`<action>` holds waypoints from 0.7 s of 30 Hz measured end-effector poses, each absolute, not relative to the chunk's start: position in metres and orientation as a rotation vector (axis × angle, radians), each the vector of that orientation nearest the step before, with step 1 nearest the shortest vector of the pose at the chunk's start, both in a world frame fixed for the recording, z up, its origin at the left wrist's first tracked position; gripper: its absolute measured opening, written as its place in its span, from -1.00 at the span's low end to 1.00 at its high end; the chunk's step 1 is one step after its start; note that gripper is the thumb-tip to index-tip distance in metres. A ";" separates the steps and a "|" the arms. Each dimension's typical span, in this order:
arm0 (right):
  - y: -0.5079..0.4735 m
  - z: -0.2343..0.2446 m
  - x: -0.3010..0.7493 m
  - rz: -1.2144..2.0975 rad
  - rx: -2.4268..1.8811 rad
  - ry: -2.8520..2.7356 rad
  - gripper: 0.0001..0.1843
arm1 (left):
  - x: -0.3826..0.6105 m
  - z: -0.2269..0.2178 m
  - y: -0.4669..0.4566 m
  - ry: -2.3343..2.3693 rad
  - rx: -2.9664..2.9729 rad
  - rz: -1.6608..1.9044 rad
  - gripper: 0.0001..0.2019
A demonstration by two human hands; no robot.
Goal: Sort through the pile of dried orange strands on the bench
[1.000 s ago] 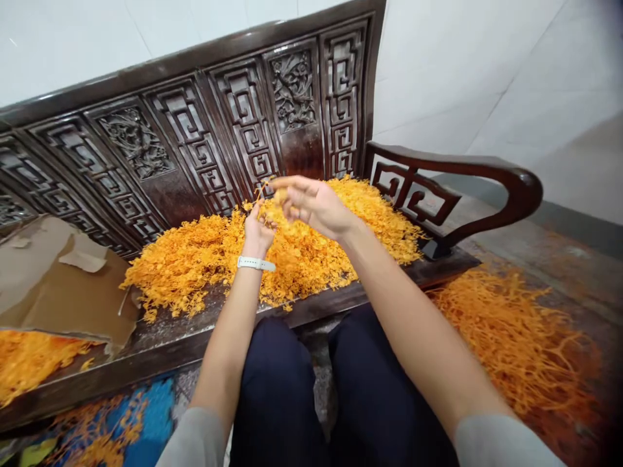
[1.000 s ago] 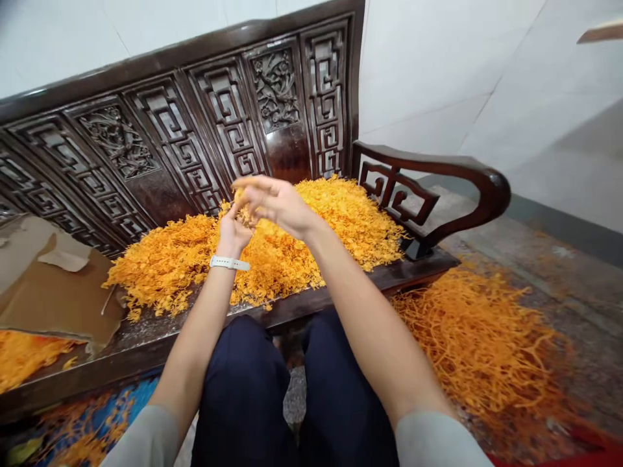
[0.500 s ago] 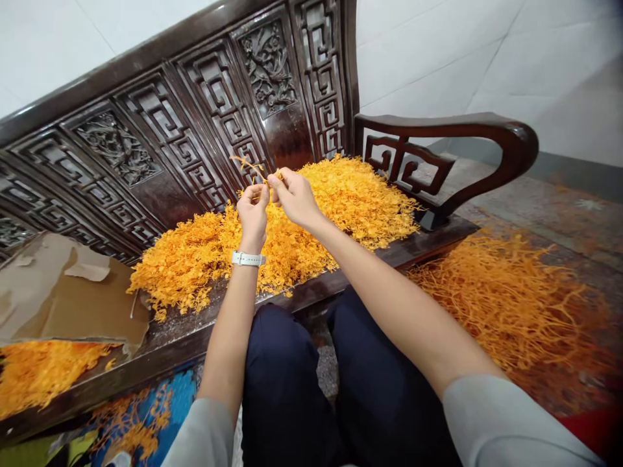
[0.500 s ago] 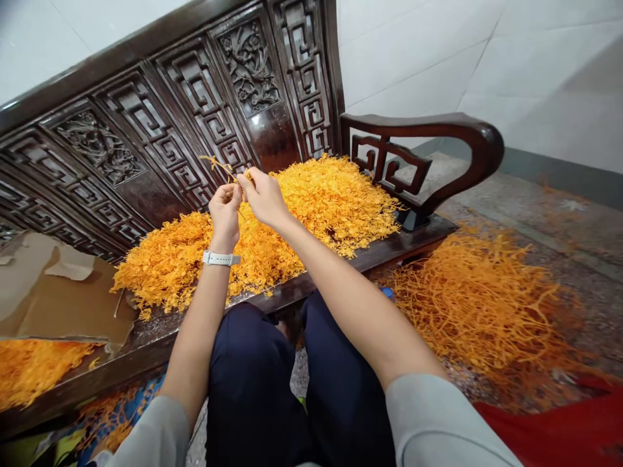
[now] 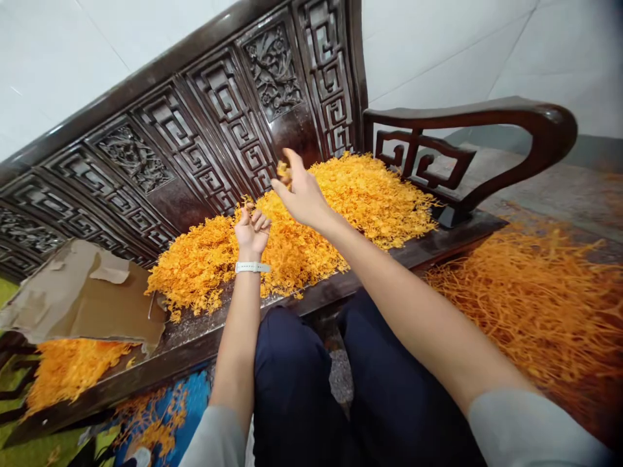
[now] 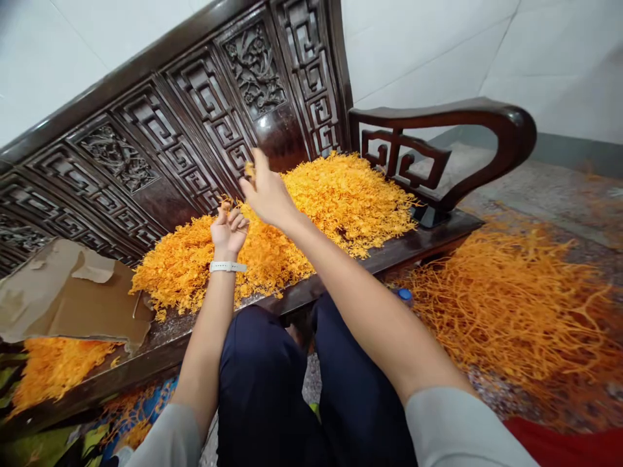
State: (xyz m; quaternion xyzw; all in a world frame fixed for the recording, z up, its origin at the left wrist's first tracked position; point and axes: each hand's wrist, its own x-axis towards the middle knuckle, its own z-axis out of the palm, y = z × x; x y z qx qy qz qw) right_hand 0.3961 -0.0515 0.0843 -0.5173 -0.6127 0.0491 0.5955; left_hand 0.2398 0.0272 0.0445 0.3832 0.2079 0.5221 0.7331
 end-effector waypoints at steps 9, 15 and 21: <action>-0.025 0.060 0.416 0.463 -1.283 -1.367 -0.49 | 0.252 0.068 0.017 0.340 0.930 1.133 -0.61; -0.037 0.071 0.398 0.868 -1.051 -1.387 -0.43 | 0.261 0.075 0.023 0.482 0.843 1.309 -0.65; -0.042 0.064 0.404 0.900 -1.018 -1.488 -0.54 | 0.240 0.081 0.039 0.510 0.648 1.469 -0.72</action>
